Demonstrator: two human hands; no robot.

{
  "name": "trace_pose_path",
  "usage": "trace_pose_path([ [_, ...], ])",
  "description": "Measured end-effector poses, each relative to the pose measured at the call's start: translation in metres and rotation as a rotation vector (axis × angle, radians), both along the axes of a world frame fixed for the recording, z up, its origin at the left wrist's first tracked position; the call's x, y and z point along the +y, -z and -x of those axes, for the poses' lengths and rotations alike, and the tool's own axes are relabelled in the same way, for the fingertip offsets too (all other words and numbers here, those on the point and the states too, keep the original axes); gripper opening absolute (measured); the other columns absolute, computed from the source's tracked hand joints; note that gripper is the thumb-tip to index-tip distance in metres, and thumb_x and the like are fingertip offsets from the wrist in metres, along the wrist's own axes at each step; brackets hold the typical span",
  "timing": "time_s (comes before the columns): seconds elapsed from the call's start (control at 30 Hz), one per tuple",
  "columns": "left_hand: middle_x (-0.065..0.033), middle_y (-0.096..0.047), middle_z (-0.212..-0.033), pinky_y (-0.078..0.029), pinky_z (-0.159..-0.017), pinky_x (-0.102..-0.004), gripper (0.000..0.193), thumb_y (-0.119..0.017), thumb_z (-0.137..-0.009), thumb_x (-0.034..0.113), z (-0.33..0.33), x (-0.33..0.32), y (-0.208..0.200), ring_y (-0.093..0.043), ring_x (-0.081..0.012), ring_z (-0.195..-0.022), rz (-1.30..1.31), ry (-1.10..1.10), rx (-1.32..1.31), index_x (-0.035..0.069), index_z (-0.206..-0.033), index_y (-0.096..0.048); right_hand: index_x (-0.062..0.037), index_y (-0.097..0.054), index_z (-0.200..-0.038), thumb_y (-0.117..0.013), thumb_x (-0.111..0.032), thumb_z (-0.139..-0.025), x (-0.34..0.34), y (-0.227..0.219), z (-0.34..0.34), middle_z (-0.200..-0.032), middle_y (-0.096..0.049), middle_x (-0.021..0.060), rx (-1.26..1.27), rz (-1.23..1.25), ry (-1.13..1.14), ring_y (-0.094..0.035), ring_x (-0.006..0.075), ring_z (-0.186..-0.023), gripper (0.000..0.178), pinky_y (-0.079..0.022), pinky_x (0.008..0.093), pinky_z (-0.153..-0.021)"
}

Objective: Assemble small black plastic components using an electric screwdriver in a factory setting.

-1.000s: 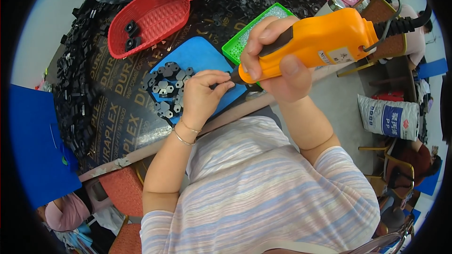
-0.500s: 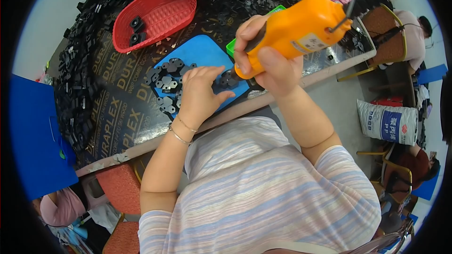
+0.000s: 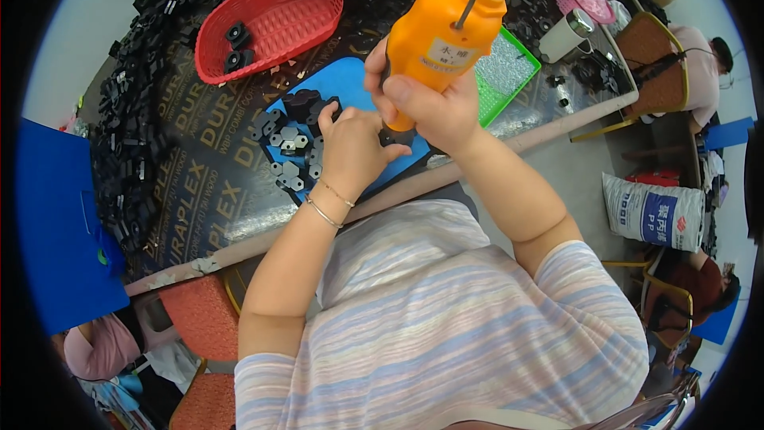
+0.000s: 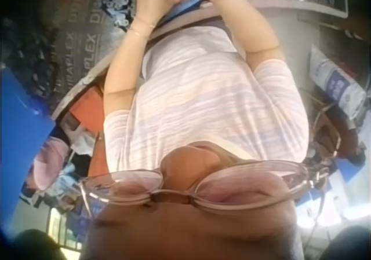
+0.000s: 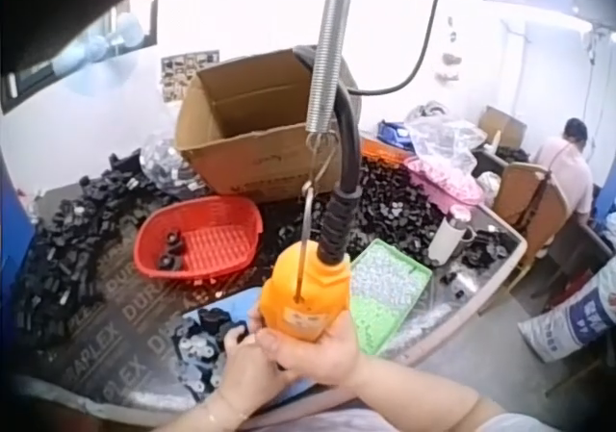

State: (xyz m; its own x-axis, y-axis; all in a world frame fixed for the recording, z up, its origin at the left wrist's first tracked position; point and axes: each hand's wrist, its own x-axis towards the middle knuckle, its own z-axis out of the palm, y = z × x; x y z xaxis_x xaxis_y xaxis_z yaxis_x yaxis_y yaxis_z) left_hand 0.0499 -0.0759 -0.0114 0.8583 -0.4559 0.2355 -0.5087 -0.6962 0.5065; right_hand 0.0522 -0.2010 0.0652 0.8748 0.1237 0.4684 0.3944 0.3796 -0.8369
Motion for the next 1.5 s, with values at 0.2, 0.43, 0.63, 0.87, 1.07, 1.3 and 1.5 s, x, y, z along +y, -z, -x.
trace_pose_path([
  [0.2, -0.0044, -0.062, -0.069, -0.027, -0.095, -0.0442, 0.032, -0.08, -0.056, 0.032, 0.0, -0.001, 0.001, -0.056, -0.0206, -0.081, 0.072, -0.023, -0.08, 0.009, -0.072, -0.065, 0.002, -0.051, -0.097, -0.062, -0.01, -0.077, -0.002, -0.001, 0.002, -0.083, -0.055, 0.0116, 0.037, 0.007, -0.079, -0.051, 0.011, -0.054, 0.025, -0.044, 0.0222, -0.051],
  [0.43, -0.0041, -0.062, -0.07, -0.027, -0.096, -0.0447, 0.03, -0.08, -0.055, 0.031, -0.002, -0.002, 0.002, -0.057, -0.0201, -0.082, 0.082, -0.038, -0.102, 0.01, -0.073, -0.066, 0.0021, -0.051, -0.099, -0.064, -0.009, -0.076, -0.004, 0.003, 0.0, -0.089, -0.055, 0.0122, 0.001, 0.018, -0.11, -0.053, 0.0114, -0.06, 0.028, -0.045, 0.0222, -0.054],
  [0.63, -0.0047, -0.064, -0.076, -0.028, -0.094, -0.0458, 0.028, -0.074, -0.064, 0.033, -0.003, -0.002, 0.004, -0.057, -0.021, -0.085, 0.123, -0.011, -0.041, 0.014, -0.083, -0.068, -0.0003, -0.051, -0.102, -0.065, -0.003, -0.073, -0.001, 0.011, 0.001, -0.091, -0.057, 0.0104, 0.056, 0.058, -0.101, -0.058, 0.0153, -0.077, 0.032, -0.048, 0.0256, -0.063],
  [0.87, -0.0037, -0.065, -0.092, -0.027, -0.094, -0.0473, 0.026, -0.067, -0.069, 0.028, -0.004, -0.002, 0.013, -0.057, -0.0228, -0.094, 0.156, -0.002, -0.068, 0.018, -0.092, -0.066, 0.0002, -0.06, -0.1, -0.072, -0.007, -0.069, 0.004, 0.011, -0.001, -0.088, -0.064, 0.0047, 0.065, 0.036, -0.091, -0.059, 0.0095, -0.08, 0.034, -0.047, 0.0244, -0.073],
  [1.07, -0.0041, -0.064, -0.095, -0.026, -0.095, -0.0473, 0.029, -0.067, -0.069, 0.029, -0.004, 0.0, 0.015, -0.056, -0.0227, -0.097, 0.125, 0.001, -0.084, 0.018, -0.095, -0.066, -0.0001, -0.06, -0.099, -0.072, -0.008, -0.069, 0.005, 0.015, -0.003, -0.087, -0.064, 0.0044, -0.04, 0.105, -0.044, -0.059, 0.0097, -0.079, 0.034, -0.047, 0.0244, -0.072],
  [1.3, -0.0049, -0.065, -0.086, -0.026, -0.095, -0.0465, 0.037, -0.073, -0.065, 0.031, 0.0, -0.004, 0.002, -0.057, -0.0227, -0.09, 0.114, -0.034, -0.132, 0.013, -0.096, -0.065, -0.0011, -0.056, -0.104, -0.071, -0.008, -0.07, 0.001, 0.017, -0.003, -0.089, -0.062, 0.0041, 0.001, 0.016, -0.04, -0.059, 0.0108, -0.078, 0.038, -0.047, 0.0258, -0.074],
  [1.5, -0.0047, -0.065, -0.08, -0.024, -0.097, -0.0453, 0.042, -0.078, -0.058, 0.033, 0.004, -0.002, -0.008, -0.057, -0.0208, -0.085, -0.05, -0.028, -0.082, 0.011, -0.092, -0.066, 0.0003, -0.05, -0.099, -0.066, -0.022, -0.076, -0.019, -0.002, -0.004, -0.088, -0.055, 0.0153, 0.027, -0.122, -0.178, -0.056, 0.0162, -0.059, 0.036, -0.047, 0.0251, -0.055],
])
